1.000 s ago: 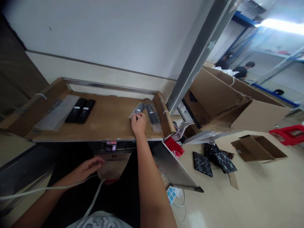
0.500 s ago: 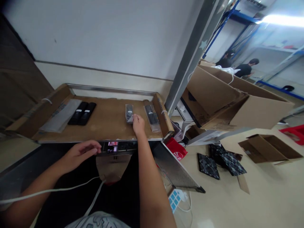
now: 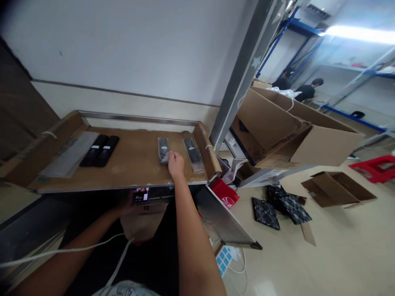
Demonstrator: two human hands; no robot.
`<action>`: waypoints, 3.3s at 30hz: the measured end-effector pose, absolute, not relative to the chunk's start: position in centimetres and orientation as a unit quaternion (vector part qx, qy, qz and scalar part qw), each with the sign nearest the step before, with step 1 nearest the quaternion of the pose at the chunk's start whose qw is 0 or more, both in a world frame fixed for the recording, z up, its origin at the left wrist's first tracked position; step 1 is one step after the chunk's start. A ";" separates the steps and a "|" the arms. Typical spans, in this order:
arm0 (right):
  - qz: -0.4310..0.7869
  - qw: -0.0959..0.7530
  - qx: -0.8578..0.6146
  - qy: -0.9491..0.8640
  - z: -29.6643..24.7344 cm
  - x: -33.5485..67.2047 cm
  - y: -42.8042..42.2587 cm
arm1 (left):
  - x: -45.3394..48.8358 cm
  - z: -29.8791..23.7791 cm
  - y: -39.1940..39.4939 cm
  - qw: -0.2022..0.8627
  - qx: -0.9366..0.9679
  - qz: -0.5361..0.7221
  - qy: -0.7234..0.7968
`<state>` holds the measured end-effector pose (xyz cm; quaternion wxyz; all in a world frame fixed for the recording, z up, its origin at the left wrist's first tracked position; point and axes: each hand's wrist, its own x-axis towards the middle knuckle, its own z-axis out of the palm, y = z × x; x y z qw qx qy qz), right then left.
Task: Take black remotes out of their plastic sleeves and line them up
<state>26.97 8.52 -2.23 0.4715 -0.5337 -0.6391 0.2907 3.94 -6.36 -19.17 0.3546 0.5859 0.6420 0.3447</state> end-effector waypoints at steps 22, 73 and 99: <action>0.540 0.516 -0.431 -0.507 -1.2 27.1 8.0 | 8.3 1.9 7.1 0.744 0.316 0.402 0.430; 0.555 0.516 -0.406 -0.511 -1.4 23.4 8.8 | 6.1 -0.5 10.9 0.644 0.094 0.721 0.238; 0.524 0.492 -0.417 -0.556 -1.9 22.6 8.6 | 6.3 0.1 10.2 0.663 0.101 0.711 0.211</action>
